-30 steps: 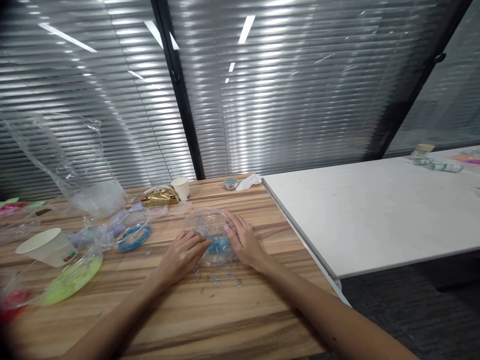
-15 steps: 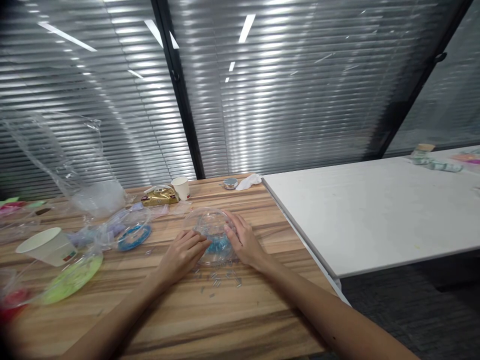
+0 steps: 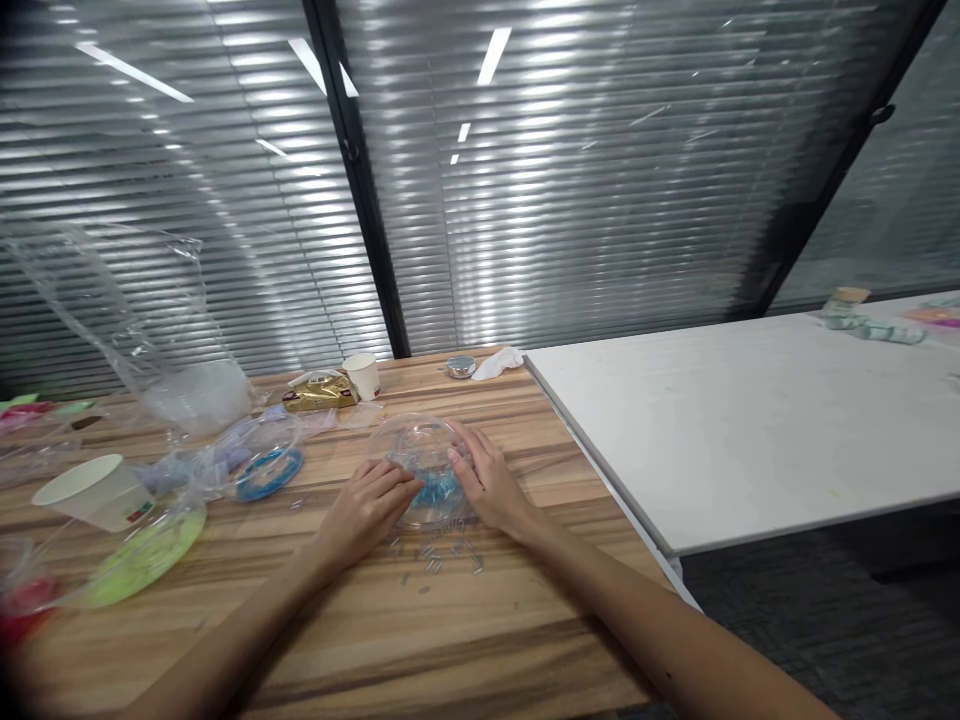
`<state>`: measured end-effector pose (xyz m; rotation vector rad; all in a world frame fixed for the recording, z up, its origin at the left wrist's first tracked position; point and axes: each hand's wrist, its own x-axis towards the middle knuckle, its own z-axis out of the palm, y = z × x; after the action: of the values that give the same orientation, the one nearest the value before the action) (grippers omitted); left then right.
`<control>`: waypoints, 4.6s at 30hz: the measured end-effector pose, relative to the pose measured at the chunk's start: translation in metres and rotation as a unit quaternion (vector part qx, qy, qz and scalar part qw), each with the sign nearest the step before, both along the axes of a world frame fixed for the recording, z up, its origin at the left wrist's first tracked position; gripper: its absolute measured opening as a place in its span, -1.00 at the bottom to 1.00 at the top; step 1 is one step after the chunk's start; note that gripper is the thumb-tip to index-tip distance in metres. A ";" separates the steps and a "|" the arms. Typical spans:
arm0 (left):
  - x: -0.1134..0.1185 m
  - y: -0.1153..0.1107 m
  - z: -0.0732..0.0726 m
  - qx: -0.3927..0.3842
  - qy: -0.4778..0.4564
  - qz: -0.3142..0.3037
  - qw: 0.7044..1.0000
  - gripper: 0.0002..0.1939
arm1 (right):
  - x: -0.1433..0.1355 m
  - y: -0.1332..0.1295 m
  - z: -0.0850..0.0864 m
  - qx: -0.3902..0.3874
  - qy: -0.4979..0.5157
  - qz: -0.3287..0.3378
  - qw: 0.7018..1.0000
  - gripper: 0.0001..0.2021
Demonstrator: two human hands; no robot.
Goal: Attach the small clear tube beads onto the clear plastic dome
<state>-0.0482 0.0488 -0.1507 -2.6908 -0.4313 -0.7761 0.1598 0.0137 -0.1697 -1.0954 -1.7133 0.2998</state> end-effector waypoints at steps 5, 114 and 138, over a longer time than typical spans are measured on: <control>0.000 -0.001 0.000 -0.012 0.000 -0.002 1.000 -0.82 | 0.000 -0.001 0.003 -0.005 -0.001 0.005 1.000 -0.59; 0.001 -0.001 0.001 -0.043 0.039 0.018 0.998 -0.82 | 0.001 0.000 0.004 -0.011 -0.012 0.007 1.000 -0.58; 0.001 -0.001 0.001 -0.030 0.049 0.023 0.998 -0.83 | 0.001 -0.001 0.005 -0.014 -0.013 0.003 1.000 -0.57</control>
<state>-0.0474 0.0483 -0.1494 -2.7495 -0.4975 -0.6236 0.1606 0.0131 -0.1648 -1.1184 -1.7410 0.3152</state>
